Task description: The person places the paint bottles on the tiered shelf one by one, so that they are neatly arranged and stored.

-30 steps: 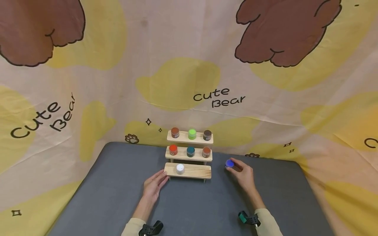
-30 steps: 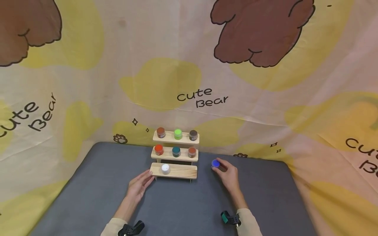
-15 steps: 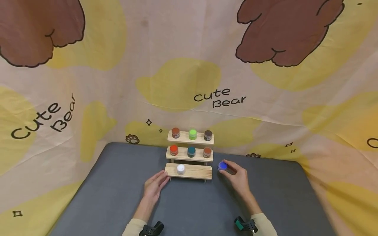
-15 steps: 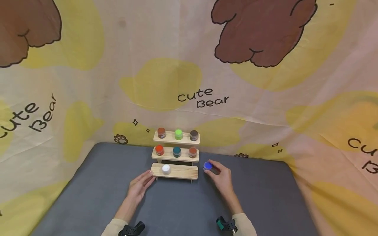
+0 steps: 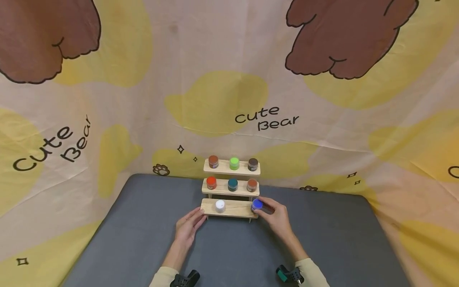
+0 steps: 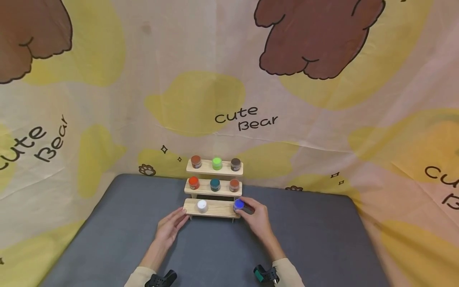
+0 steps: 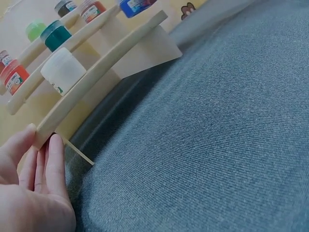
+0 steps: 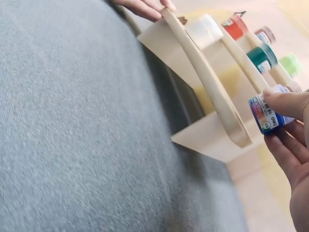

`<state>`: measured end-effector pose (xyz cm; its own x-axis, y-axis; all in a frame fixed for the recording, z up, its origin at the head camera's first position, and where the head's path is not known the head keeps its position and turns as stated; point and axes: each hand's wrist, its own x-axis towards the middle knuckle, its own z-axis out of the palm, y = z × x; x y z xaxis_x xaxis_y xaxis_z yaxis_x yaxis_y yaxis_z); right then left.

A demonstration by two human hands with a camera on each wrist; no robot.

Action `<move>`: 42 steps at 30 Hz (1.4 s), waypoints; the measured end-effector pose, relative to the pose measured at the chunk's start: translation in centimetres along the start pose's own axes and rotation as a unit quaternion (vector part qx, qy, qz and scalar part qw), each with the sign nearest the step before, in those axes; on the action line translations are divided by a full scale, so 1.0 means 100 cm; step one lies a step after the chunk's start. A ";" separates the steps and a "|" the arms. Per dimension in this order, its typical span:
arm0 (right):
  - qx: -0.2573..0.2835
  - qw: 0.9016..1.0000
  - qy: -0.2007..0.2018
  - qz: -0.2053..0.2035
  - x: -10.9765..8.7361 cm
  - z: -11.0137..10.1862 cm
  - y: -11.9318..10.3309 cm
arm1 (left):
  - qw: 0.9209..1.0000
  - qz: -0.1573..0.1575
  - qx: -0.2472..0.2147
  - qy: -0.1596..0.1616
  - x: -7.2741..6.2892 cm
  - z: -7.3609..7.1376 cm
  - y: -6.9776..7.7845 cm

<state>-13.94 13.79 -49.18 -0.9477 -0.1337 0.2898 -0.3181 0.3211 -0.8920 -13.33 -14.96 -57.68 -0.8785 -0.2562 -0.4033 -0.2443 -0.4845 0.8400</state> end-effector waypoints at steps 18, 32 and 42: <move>0.044 0.999 -0.016 0.002 0.009 0.028 0.026 | 1.000 0.003 -0.016 -0.001 0.000 -0.002 -0.001; -0.009 0.999 -0.036 0.000 0.007 0.038 0.032 | 1.000 0.002 -0.027 -0.007 -0.003 -0.001 -0.001; 0.019 0.999 -0.030 0.033 0.009 0.047 0.028 | 1.000 0.001 -0.021 -0.004 -0.002 -0.002 0.000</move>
<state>-15.60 10.12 -53.03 -0.9628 -0.1708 0.2096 -0.2530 0.2956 -0.9212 -13.13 -15.06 -57.65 -0.8825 -0.2505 -0.3980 -0.2249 -0.5184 0.8250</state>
